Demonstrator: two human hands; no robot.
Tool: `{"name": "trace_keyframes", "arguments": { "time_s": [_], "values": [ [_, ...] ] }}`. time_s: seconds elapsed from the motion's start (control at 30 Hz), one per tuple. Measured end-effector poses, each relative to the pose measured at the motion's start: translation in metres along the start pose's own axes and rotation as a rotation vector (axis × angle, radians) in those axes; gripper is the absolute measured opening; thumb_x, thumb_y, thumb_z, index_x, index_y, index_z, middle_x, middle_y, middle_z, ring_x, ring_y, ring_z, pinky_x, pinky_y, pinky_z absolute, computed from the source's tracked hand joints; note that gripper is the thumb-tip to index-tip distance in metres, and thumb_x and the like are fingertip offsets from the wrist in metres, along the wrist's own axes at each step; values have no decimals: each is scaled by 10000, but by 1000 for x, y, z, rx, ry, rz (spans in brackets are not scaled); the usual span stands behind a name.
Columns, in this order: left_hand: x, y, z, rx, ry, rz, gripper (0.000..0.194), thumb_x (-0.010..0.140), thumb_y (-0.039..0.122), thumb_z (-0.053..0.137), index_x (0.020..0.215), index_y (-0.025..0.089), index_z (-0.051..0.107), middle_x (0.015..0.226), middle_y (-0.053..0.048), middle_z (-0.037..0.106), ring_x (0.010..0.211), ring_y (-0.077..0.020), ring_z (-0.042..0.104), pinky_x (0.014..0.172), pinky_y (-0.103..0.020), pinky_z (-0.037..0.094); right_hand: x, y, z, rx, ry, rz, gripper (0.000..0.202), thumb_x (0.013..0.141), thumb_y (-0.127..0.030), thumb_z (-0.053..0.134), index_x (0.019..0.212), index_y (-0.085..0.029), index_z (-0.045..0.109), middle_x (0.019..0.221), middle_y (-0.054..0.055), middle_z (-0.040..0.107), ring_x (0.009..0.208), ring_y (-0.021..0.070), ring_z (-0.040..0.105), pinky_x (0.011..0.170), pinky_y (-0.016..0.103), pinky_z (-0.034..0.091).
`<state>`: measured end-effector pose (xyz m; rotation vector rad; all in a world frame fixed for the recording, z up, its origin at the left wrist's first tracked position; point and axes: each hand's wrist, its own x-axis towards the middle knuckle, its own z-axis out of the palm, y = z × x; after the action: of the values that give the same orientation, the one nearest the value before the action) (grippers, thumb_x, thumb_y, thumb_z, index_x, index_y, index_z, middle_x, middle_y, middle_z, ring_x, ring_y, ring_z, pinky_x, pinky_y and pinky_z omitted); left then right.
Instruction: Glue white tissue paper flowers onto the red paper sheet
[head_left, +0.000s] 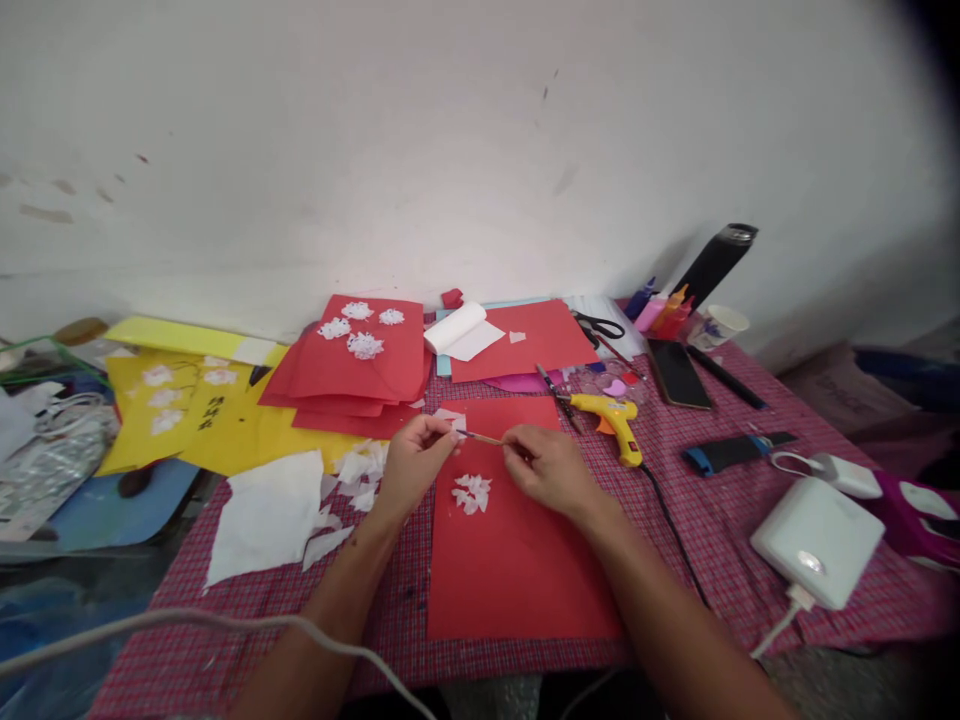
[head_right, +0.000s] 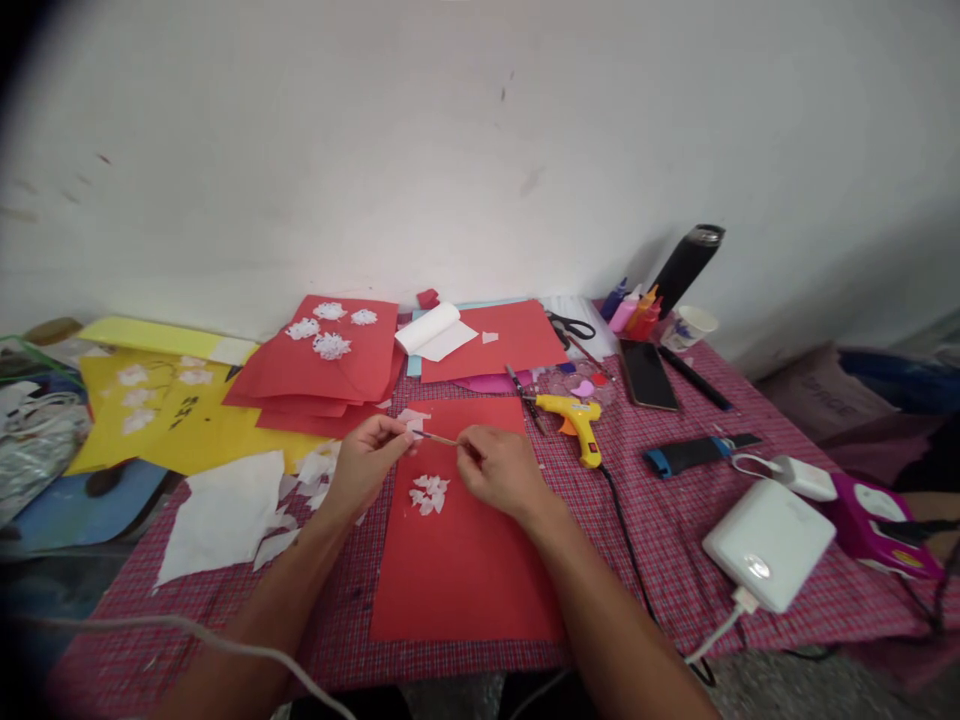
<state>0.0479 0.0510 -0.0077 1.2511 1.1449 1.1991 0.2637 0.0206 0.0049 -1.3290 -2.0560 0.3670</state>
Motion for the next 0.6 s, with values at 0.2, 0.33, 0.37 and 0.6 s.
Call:
{"name": "trace_keyframes", "arguments": {
  "time_s": [0.2,0.33,0.37,0.6],
  "values": [
    [-1,6,-1,32,-24,27,262,807,227,635,1061,173,671,992,-59,727,808,-169,711,719,-287,580,0,2,0,-24,-2,39,118,863,-141,532,808,-213,608,743,16,673,650,159,593,620,260,373],
    [-1,2,-4,58,-24,60,262,841,274,672,1086,181,690,1026,-59,742,801,-149,694,773,-288,574,0,3,0,6,-15,44,107,871,-145,540,826,-213,609,768,17,683,682,159,611,637,256,392],
    [-1,1,-4,59,-25,63,263,842,282,685,1086,183,693,1012,-54,746,789,-144,691,776,-285,570,0,3,0,12,-15,43,108,873,-143,539,830,-214,610,774,17,684,688,159,613,642,255,395],
    [-2,3,-5,72,-21,64,222,826,316,735,999,178,713,848,-22,741,752,-138,677,735,-251,540,-1,3,-1,59,-33,1,121,869,-121,532,837,-203,616,760,15,669,676,150,593,639,251,395]
  ]
}}
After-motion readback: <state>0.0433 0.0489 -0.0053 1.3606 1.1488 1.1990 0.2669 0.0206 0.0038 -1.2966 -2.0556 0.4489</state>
